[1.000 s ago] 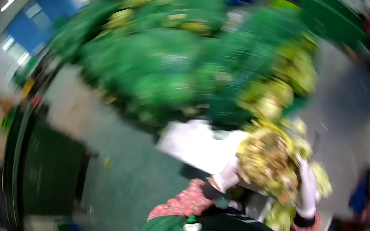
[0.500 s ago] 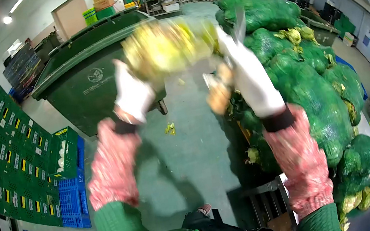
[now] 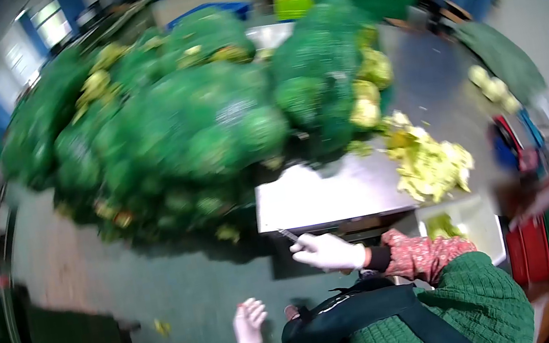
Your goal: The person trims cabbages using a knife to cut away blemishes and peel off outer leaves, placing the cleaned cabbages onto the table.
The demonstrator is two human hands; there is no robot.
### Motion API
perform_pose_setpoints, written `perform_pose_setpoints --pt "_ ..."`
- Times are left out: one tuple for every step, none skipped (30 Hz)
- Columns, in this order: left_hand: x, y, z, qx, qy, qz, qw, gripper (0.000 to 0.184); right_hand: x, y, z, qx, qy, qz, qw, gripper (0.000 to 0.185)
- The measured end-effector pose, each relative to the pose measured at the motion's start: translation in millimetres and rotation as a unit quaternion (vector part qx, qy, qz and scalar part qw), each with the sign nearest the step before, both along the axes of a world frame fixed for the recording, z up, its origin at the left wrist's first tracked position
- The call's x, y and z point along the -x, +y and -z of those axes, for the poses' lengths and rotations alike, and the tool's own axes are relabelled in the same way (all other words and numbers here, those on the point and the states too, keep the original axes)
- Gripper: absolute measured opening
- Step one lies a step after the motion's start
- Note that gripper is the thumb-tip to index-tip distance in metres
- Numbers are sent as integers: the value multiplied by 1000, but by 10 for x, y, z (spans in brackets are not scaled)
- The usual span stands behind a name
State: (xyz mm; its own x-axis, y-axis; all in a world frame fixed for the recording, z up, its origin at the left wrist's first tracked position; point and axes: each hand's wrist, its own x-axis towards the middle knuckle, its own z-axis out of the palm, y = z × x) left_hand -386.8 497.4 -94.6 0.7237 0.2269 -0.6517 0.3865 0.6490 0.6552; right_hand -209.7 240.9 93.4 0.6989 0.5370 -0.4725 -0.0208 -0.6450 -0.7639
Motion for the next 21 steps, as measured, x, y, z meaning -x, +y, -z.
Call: perform_pose_setpoints --pt "-275 -385 -18 -27 -17 75 997 52 -66 -457 256 -46 -95 62 992 37" --pt "-601 -772 -27 -61 -29 148 987 44 -134 -914 222 -57 -45 125 989 33" --pt "-906 -1135 -168 -64 -50 211 974 37 -204 -1350 247 -50 -7 190 980 30" --pt "-1201 -1479 -352 -79 -82 274 955 35 -240 -1755 263 -114 24 255 960 32" --pt "-1486 -1783 -508 -90 -108 313 939 35 -317 -2134 338 -161 34 288 943 35" --pt "-1761 -2067 -647 -103 -132 348 922 34 -397 -2446 412 -210 46 318 923 38" --pt "-2077 -2363 -686 -160 -168 385 893 34 -500 -2721 398 -267 88 336 899 43" --pt "-2367 -2625 -780 -217 -199 420 859 34 -608 -2899 440 -314 97 343 880 50" --pt "-2651 -2934 -1017 -221 -188 445 847 32 -752 -3068 501 -338 94 342 872 51" --pt "-2947 -3193 -1193 -259 -233 457 818 32 -886 -3177 497 -358 90 341 864 53" --pt "-3238 -3455 -1388 -297 -277 464 787 31 -1005 -3234 432 -346 81 355 865 53" --pt "-3547 -3648 -1487 -371 -371 449 723 31 -1135 -3298 503 -360 68 344 865 52" --pt "-3835 -3806 -1630 -437 -396 429 684 29 -1238 -3373 477 -386 71 330 858 51" --pt "-4090 -3893 -1763 -503 -416 408 638 27 -1325 -3408 459 -413 75 316 851 51" --pt "-4314 -3923 -1914 -606 -420 379 559 26 -1395 -3456 470 -415 96 317 847 54" --pt "-4490 -3915 -2106 -696 -419 345 469 27 -1454 -3510 474 -403 101 317 853 57" --pt "-4598 -3863 -2295 -786 -425 257 368 24 -1482 -3553 494 -394 104 316 857 55" --pt "-4688 -3771 -2471 -854 -421 163 259 21 -1499 -3604 509 -381 106 316 863 53" --pt "-4784 -3592 -2601 -878 -357 180 264 28 -1508 -3652 516 -375 112 324 861 49" --pt "-4878 -3331 -2698 -897 -291 196 268 34 -1523 -3689 472 -364 119 327 864 47" --pt "-4986 -2997 -2775 -918 -281 135 244 41 -1535 -3708 480 -357 118 330 866 47"
